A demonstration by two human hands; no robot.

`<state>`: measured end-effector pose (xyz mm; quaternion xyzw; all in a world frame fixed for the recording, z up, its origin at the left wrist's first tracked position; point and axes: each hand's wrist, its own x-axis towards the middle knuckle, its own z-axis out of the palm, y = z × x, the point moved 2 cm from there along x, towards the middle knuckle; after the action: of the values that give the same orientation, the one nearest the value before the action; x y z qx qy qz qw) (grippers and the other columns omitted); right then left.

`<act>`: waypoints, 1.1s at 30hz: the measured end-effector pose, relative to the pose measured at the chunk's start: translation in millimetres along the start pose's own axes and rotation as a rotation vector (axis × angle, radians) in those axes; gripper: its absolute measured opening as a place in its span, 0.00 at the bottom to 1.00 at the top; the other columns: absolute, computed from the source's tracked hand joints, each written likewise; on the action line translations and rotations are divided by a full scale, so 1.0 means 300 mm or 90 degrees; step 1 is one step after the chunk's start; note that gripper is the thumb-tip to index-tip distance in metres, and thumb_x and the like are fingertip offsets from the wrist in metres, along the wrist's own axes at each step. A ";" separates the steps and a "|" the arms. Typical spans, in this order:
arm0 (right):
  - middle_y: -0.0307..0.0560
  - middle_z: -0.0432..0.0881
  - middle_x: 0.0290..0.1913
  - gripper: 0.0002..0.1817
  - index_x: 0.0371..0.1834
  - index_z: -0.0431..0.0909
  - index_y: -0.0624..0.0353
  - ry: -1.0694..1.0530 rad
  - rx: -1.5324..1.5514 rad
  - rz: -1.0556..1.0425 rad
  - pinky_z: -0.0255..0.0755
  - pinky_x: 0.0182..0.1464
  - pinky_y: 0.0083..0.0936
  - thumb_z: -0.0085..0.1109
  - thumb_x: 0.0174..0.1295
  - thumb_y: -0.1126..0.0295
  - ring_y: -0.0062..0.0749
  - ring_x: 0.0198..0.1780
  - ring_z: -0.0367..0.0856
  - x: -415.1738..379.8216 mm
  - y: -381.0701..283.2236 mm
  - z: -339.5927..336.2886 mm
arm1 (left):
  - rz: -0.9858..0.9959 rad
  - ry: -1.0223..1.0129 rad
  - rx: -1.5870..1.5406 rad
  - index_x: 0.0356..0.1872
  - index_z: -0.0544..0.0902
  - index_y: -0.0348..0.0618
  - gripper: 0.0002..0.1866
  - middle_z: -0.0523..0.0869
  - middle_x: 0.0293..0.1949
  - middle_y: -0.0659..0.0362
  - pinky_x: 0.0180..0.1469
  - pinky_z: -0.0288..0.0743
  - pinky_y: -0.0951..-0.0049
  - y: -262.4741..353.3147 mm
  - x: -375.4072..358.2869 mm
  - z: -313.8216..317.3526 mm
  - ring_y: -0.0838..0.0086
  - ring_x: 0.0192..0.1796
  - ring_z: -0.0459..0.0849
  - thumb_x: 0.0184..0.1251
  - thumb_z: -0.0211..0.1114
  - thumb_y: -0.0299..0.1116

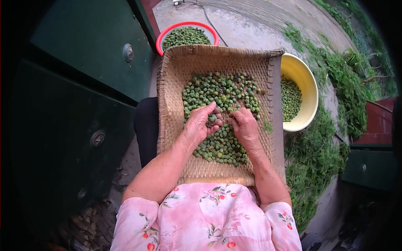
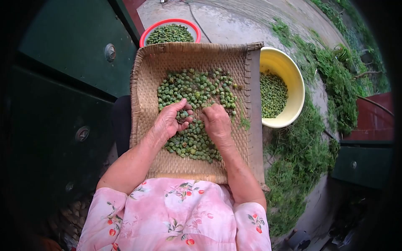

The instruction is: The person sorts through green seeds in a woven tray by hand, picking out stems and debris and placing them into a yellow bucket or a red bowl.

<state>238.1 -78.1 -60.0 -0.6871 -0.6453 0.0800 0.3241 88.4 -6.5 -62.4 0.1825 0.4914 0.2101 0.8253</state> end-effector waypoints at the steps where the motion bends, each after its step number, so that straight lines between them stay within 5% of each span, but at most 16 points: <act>1: 0.45 0.74 0.30 0.09 0.31 0.77 0.58 -0.026 -0.045 0.001 0.70 0.39 0.37 0.65 0.46 0.74 0.43 0.37 0.74 -0.009 0.001 0.008 | 0.008 -0.005 0.003 0.37 0.78 0.40 0.17 0.80 0.28 0.59 0.20 0.77 0.78 -0.001 0.004 -0.001 0.75 0.23 0.80 0.66 0.61 0.46; 13: 0.45 0.73 0.29 0.04 0.26 0.76 0.57 -0.017 -0.161 -0.041 0.69 0.37 0.37 0.59 0.46 0.75 0.42 0.36 0.74 -0.009 -0.012 0.046 | 0.014 0.051 0.023 0.38 0.77 0.41 0.15 0.81 0.29 0.58 0.20 0.78 0.77 -0.004 0.000 0.007 0.75 0.23 0.81 0.68 0.58 0.44; 16: 0.45 0.77 0.33 0.05 0.31 0.78 0.60 0.086 -0.012 0.041 0.71 0.39 0.32 0.60 0.50 0.77 0.38 0.37 0.77 -0.005 -0.013 0.012 | 0.015 0.041 0.003 0.39 0.77 0.41 0.16 0.81 0.30 0.58 0.22 0.80 0.75 -0.021 0.018 -0.007 0.74 0.23 0.81 0.69 0.57 0.45; 19: 0.41 0.80 0.39 0.08 0.40 0.80 0.61 0.021 0.258 0.276 0.73 0.42 0.22 0.61 0.56 0.75 0.25 0.36 0.80 -0.002 -0.054 -0.031 | 0.019 0.023 0.004 0.40 0.76 0.40 0.18 0.80 0.30 0.58 0.25 0.81 0.73 -0.023 0.013 -0.001 0.73 0.25 0.81 0.70 0.55 0.47; 20: 0.38 0.80 0.40 0.09 0.43 0.80 0.61 0.015 0.316 0.266 0.72 0.41 0.16 0.60 0.59 0.75 0.18 0.34 0.79 -0.002 -0.066 -0.032 | 0.028 0.014 -0.007 0.40 0.76 0.41 0.18 0.80 0.31 0.57 0.27 0.81 0.72 -0.022 0.008 0.003 0.72 0.27 0.81 0.69 0.55 0.48; 23: 0.44 0.80 0.34 0.07 0.40 0.80 0.63 -0.029 0.483 0.115 0.73 0.37 0.19 0.59 0.58 0.78 0.23 0.32 0.79 0.020 -0.112 -0.025 | 0.035 -0.001 -0.023 0.39 0.77 0.41 0.18 0.80 0.33 0.56 0.30 0.80 0.71 -0.017 0.000 0.010 0.70 0.31 0.81 0.69 0.56 0.49; 24: 0.45 0.80 0.34 0.07 0.40 0.81 0.62 -0.053 0.555 0.184 0.73 0.38 0.21 0.57 0.59 0.78 0.24 0.35 0.80 0.024 -0.126 -0.041 | 0.022 -0.002 -0.018 0.39 0.77 0.41 0.18 0.80 0.33 0.56 0.30 0.79 0.71 -0.014 0.002 0.009 0.70 0.31 0.81 0.69 0.56 0.49; 28: 0.47 0.80 0.36 0.05 0.37 0.80 0.60 0.124 0.216 0.172 0.73 0.38 0.28 0.59 0.57 0.76 0.36 0.36 0.80 0.015 0.011 -0.068 | 0.020 -0.002 0.013 0.40 0.77 0.41 0.19 0.80 0.32 0.56 0.27 0.78 0.73 -0.021 0.009 -0.001 0.69 0.31 0.81 0.69 0.56 0.49; 33: 0.47 0.75 0.31 0.07 0.30 0.78 0.59 0.018 -0.058 0.121 0.71 0.39 0.37 0.65 0.50 0.70 0.43 0.36 0.76 -0.034 0.038 -0.041 | 0.021 -0.001 0.026 0.40 0.76 0.39 0.20 0.80 0.34 0.56 0.26 0.78 0.74 -0.022 0.010 0.008 0.70 0.30 0.81 0.69 0.56 0.49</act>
<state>252.5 -91.4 -59.7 -0.7601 -0.5758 0.0715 0.2925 93.0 -10.5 -66.9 0.2074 0.4918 0.2134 0.8182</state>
